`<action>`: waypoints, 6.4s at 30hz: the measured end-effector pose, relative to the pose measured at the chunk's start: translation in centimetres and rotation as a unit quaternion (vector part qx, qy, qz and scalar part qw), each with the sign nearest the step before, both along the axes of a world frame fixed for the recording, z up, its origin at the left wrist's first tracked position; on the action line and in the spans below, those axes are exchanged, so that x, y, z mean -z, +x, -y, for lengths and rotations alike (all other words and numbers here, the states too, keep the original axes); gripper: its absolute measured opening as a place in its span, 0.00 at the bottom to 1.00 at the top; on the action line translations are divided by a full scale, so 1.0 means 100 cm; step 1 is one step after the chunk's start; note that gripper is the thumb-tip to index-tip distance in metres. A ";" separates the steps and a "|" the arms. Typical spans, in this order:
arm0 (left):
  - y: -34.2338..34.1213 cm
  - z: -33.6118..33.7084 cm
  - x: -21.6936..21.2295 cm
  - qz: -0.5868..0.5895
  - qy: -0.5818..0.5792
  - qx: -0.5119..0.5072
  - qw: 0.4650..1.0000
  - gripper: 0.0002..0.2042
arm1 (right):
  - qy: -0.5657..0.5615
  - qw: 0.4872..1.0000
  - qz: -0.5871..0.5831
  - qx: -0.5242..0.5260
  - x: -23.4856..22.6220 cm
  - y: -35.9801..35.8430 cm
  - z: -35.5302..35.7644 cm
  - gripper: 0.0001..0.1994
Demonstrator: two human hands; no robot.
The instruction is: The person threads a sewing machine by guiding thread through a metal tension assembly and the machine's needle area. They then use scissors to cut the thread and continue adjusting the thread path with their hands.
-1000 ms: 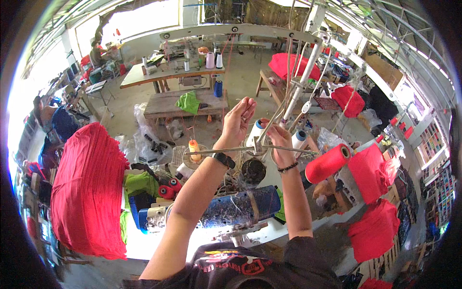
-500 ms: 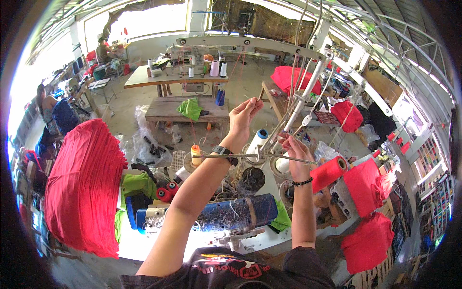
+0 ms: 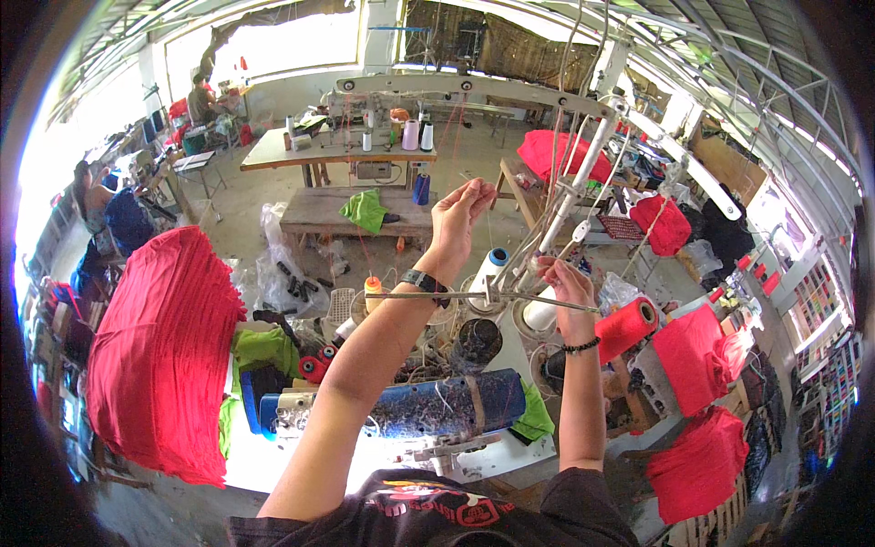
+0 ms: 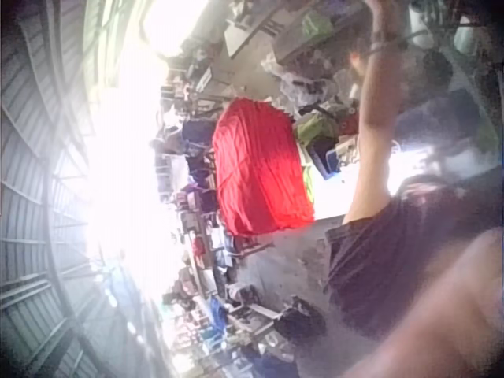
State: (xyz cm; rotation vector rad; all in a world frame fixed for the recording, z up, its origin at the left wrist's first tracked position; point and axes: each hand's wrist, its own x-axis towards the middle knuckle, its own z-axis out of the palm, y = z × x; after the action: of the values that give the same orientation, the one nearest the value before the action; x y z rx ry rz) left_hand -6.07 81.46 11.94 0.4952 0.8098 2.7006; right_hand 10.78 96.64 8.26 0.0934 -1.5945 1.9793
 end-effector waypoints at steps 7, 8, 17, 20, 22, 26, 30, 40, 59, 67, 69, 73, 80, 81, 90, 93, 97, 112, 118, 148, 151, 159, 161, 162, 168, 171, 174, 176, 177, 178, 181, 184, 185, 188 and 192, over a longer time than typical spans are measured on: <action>-0.001 0.007 -0.003 -0.014 -0.007 0.001 1.000 0.10 | 0.023 0.999 0.032 0.013 0.007 -0.003 -0.006 0.12; 0.000 0.008 -0.004 -0.011 -0.012 0.004 1.000 0.10 | 0.027 0.999 0.038 0.015 0.009 -0.005 -0.008 0.13; 0.025 0.016 0.016 -0.159 -0.172 -0.002 0.972 0.12 | 0.034 0.987 0.078 0.140 0.028 -0.033 -0.007 0.13; 0.037 0.026 0.031 -0.277 -0.314 -0.040 0.907 0.10 | 0.141 0.977 0.031 0.158 0.039 -0.039 0.004 0.12; 0.034 0.035 0.044 -0.283 -0.326 -0.013 0.902 0.10 | 0.166 0.980 0.033 0.108 0.023 -0.034 0.033 0.13; 0.040 0.040 0.037 -0.258 -0.325 0.112 0.903 0.11 | 0.185 0.981 0.053 0.013 0.017 -0.039 0.037 0.16; 0.034 0.052 0.037 -0.247 -0.335 0.186 0.890 0.09 | 0.120 0.989 0.019 -0.082 0.000 -0.030 0.049 0.18; 0.009 0.055 0.034 -0.331 -0.378 0.207 0.839 0.10 | 0.186 0.982 0.020 0.004 -0.009 -0.042 0.052 0.04; 0.026 0.058 0.000 -0.602 -0.458 -0.320 0.570 0.06 | 0.218 0.953 0.083 0.193 0.005 -0.059 0.060 0.08; 0.028 0.046 0.004 -0.364 -0.432 -0.143 0.813 0.07 | -0.256 0.950 0.079 -0.157 0.001 -0.050 0.091 0.05; 0.032 0.046 0.002 -0.370 -0.426 -0.136 0.814 0.07 | -0.291 0.924 0.050 -0.242 0.025 -0.071 0.081 0.07; 0.030 0.051 0.001 -0.469 -0.442 -0.195 0.740 0.07 | -0.254 0.935 0.023 -0.245 0.028 -0.092 0.079 0.10; 0.022 0.044 0.037 -0.215 -0.238 -0.155 0.934 0.08 | -0.194 0.969 0.019 -0.149 0.004 -0.107 0.095 0.08; 0.025 0.041 0.040 -0.169 -0.191 -0.145 0.956 0.08 | -0.185 0.975 0.029 -0.122 0.000 -0.105 0.098 0.09; 0.040 0.029 0.048 0.045 -0.026 0.022 0.998 0.16 | -0.130 0.990 0.047 0.038 0.001 -0.112 0.099 0.08; 0.033 0.028 0.053 0.036 0.005 0.052 0.998 0.14 | -0.115 0.991 0.029 0.055 0.003 -0.111 0.100 0.08; 0.027 0.028 0.055 0.040 -0.012 0.066 0.997 0.10 | -0.135 0.990 0.023 0.040 0.000 -0.109 0.103 0.10; 0.024 0.034 0.043 -0.154 -0.172 -0.113 0.966 0.12 | -0.047 0.985 0.131 -0.101 0.016 -0.107 0.068 0.19; 0.027 0.040 0.031 -0.088 -0.181 -0.088 0.976 0.10 | 0.351 0.904 0.159 0.186 0.018 -0.059 0.053 0.12; 0.029 0.026 0.044 -0.086 -0.118 0.032 0.989 0.08 | 0.413 0.821 -0.120 0.375 -0.007 -0.071 0.080 0.07; 0.031 0.024 0.044 -0.115 -0.140 0.013 0.983 0.09 | 0.370 0.847 -0.113 0.365 -0.002 -0.076 0.075 0.06; 0.024 0.030 0.048 -0.297 -0.289 -0.112 0.903 0.10 | 0.341 0.886 -0.044 0.311 -0.001 -0.071 0.066 0.06; 0.023 0.031 0.045 -0.350 -0.324 -0.139 0.868 0.09 | 0.316 0.903 -0.025 0.289 0.005 -0.073 0.059 0.06; 0.023 0.033 0.040 -0.373 -0.323 -0.138 0.859 0.10 | 0.276 0.924 -0.001 0.264 0.005 -0.074 0.057 0.06; 0.036 0.024 0.025 -0.409 -0.329 -0.153 0.837 0.11 | -0.101 0.994 0.033 0.038 -0.011 -0.060 0.068 0.09; 0.031 0.021 0.027 -0.449 -0.401 -0.207 0.771 0.12 | -0.144 0.989 0.031 0.032 -0.001 -0.063 0.057 0.08; 0.030 0.023 0.030 -0.483 -0.445 -0.217 0.722 0.09 | -0.218 0.976 -0.001 -0.007 0.002 -0.059 0.048 0.07; 0.032 0.024 0.031 -0.503 -0.454 -0.221 0.701 0.06 | -0.292 0.956 -0.007 -0.004 0.006 -0.062 0.037 0.07; 0.031 0.027 0.033 -0.514 -0.458 -0.222 0.691 0.06 | -0.328 0.945 -0.010 -0.004 0.006 -0.062 0.035 0.07; 0.029 0.030 0.036 -0.524 -0.461 -0.223 0.681 0.06 | -0.328 0.944 -0.016 0.005 0.004 -0.056 0.034 0.07; 0.025 0.030 0.044 -0.533 -0.451 -0.208 0.685 0.07 | -0.322 0.945 -0.027 -0.041 0.004 -0.054 0.023 0.05; 0.023 0.035 0.045 -0.550 -0.442 -0.185 0.684 0.09 | -0.351 0.935 -0.023 -0.034 0.001 -0.053 0.024 0.06; 0.025 0.035 0.045 -0.563 -0.438 -0.184 0.676 0.09 | -0.363 0.931 -0.023 -0.041 0.000 -0.053 0.023 0.07; 0.025 0.035 0.047 -0.576 -0.487 -0.142 0.641 0.14 | -0.328 0.944 0.002 0.022 0.014 -0.055 0.016 0.07; 0.035 0.065 0.063 -0.661 -0.494 -0.197 0.530 0.39 | 0.468 0.847 0.024 0.251 0.047 -0.014 -0.001 0.13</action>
State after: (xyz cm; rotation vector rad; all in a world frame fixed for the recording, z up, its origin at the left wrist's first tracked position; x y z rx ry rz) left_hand -2.58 74.96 5.63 2.1307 2.6839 0.9889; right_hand 9.40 96.72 3.58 -0.0011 -2.1996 0.6978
